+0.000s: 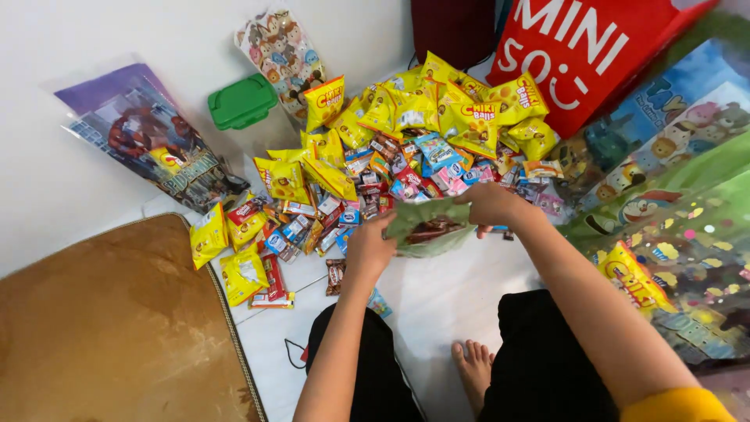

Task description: Packing various small snack packets into larger plastic bags.

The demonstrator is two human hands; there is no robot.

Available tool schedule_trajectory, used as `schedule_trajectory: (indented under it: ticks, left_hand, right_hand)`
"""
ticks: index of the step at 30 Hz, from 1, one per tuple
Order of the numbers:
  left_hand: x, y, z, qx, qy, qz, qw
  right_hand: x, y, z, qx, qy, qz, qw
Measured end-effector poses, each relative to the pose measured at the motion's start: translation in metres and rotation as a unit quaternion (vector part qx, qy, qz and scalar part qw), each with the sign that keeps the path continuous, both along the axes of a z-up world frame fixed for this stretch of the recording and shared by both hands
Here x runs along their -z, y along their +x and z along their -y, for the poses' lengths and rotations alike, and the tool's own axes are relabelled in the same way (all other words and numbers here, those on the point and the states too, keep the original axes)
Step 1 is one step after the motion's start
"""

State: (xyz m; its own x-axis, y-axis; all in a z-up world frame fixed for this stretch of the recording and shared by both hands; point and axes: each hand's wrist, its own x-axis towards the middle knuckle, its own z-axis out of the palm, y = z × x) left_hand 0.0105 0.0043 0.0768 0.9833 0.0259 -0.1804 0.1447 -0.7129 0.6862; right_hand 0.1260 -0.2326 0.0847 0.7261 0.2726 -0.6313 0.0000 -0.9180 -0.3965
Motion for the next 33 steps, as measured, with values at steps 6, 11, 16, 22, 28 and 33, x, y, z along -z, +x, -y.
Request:
schedule_trajectory:
  ticks: [6, 11, 16, 22, 28, 33]
  left_hand:
    - [-0.076, 0.006, -0.002, -0.036, -0.043, -0.011, 0.998]
    - [-0.059, 0.022, -0.009, -0.019, -0.065, 0.001, 0.998]
    - [-0.045, 0.04, -0.013, -0.01, -0.051, 0.0, 0.999]
    - [-0.031, 0.075, -0.027, -0.017, -0.132, 0.007, 0.991]
    - [0.086, 0.167, -0.096, -0.293, -0.111, 0.105, 0.944]
    - [0.17, 0.208, -0.121, -0.269, -0.007, -0.067, 0.961]
  right_hand:
    - [-0.086, -0.031, -0.007, 0.061, 0.054, 0.066, 0.994]
    - [-0.108, -0.042, -0.009, 0.056, 0.046, 0.074, 0.995]
    - [-0.042, -0.01, -0.003, 0.042, 0.019, 0.173, 0.984]
    - [-0.008, 0.013, -0.003, 0.069, 0.06, 0.218, 0.972]
    - [0.001, 0.021, -0.008, 0.082, 0.07, 0.212, 0.971]
    - [-0.037, 0.008, -0.025, 0.089, 0.051, 0.188, 0.977]
